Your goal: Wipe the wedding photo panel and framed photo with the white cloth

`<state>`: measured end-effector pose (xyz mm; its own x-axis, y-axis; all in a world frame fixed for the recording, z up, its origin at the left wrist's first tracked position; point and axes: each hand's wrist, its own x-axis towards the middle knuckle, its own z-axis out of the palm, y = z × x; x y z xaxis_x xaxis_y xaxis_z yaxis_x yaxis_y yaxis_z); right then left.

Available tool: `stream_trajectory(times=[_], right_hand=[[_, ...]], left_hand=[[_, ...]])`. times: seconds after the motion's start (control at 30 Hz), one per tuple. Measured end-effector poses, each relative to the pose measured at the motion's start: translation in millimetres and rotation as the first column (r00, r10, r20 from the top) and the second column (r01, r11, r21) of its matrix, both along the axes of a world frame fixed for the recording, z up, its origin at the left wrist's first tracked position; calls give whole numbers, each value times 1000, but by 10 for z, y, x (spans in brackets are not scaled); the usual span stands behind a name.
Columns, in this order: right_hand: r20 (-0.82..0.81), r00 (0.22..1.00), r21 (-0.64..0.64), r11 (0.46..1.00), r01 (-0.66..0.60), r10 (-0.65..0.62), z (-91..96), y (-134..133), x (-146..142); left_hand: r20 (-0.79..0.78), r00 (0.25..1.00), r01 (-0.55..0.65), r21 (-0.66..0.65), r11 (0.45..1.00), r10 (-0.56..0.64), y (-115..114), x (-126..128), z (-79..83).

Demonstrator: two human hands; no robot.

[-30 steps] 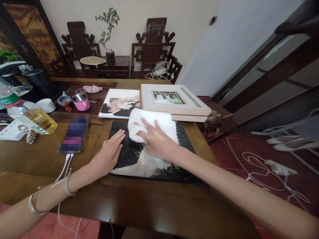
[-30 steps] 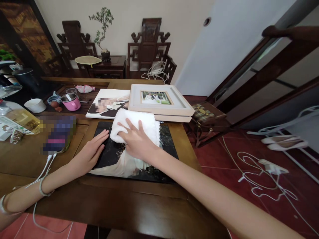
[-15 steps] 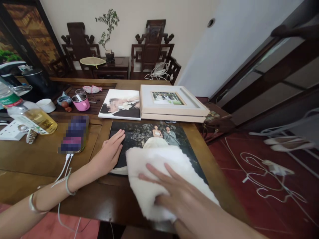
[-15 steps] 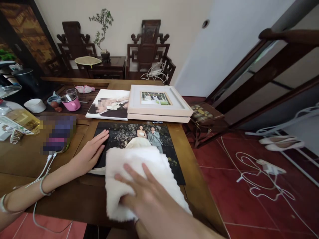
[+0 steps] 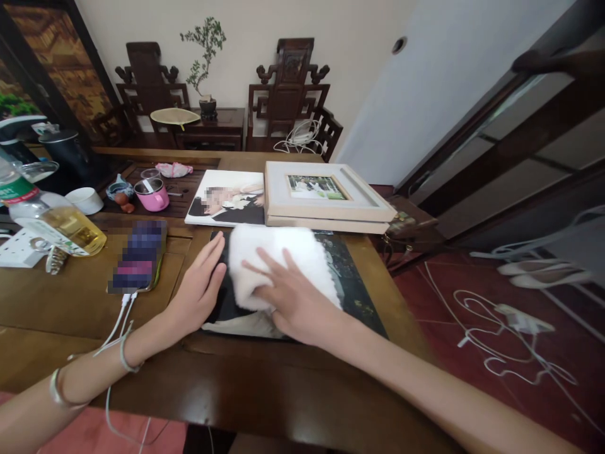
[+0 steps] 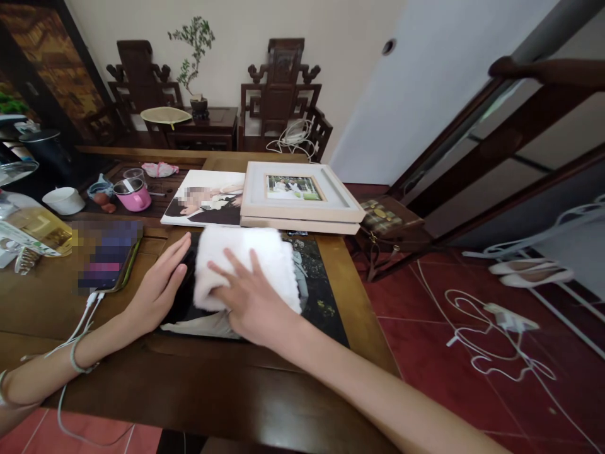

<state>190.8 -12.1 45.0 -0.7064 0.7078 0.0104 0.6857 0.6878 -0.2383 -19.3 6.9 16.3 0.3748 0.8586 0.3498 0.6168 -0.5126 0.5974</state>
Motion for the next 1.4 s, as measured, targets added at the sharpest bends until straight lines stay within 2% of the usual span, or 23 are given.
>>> stream_trajectory(times=[0.1,0.17,0.23,0.3,0.43,0.53,0.6,0.67,0.77,0.93,1.07,1.17,1.23,1.4], right_hand=[[-23,977,-58,976,-211,210,28,-77,-93],[-76,952,-81,950,-301,296,63,-163,-55],[-140,930,-120,926,-357,340,132,-279,44],[-187,924,-167,916,-364,333,228,-402,178],[-215,956,-191,952,-239,197,321,-508,486],[-215,977,-155,987,-38,4,198,-393,663],[-241,962,-131,986,102,-131,81,-246,687],[-308,929,-130,976,175,-208,3,-77,609],[-375,906,-159,976,147,-198,2,169,341],[-395,914,-182,983,17,-89,173,505,-166],[-369,929,-203,976,-73,-7,312,685,-324],[-334,942,-206,977,-49,-23,357,717,-237],[-305,951,-203,979,-9,-55,356,678,-80],[-234,952,-164,973,162,-198,296,463,627]], left_hand=[[50,998,-36,-2,999,36,0,-7,32],[54,998,-36,-10,999,37,-4,-8,41],[50,999,-8,-17,1000,9,-10,-2,46],[40,999,31,-28,999,-29,-16,7,44],[-62,993,93,-34,995,-95,-16,20,1],[-157,980,120,-19,993,-121,-6,13,-60],[-182,975,126,-12,992,-126,2,5,-97],[-188,973,133,-7,991,-132,8,-1,-121],[-183,973,147,3,989,-144,10,0,-127],[-189,971,153,11,988,-148,5,20,-74],[-197,970,151,20,988,-144,10,20,-54],[-196,970,159,46,986,-147,19,8,-84],[-204,968,161,45,986,-148,22,-3,-109],[-224,964,149,2,989,-145,14,-16,-120]])
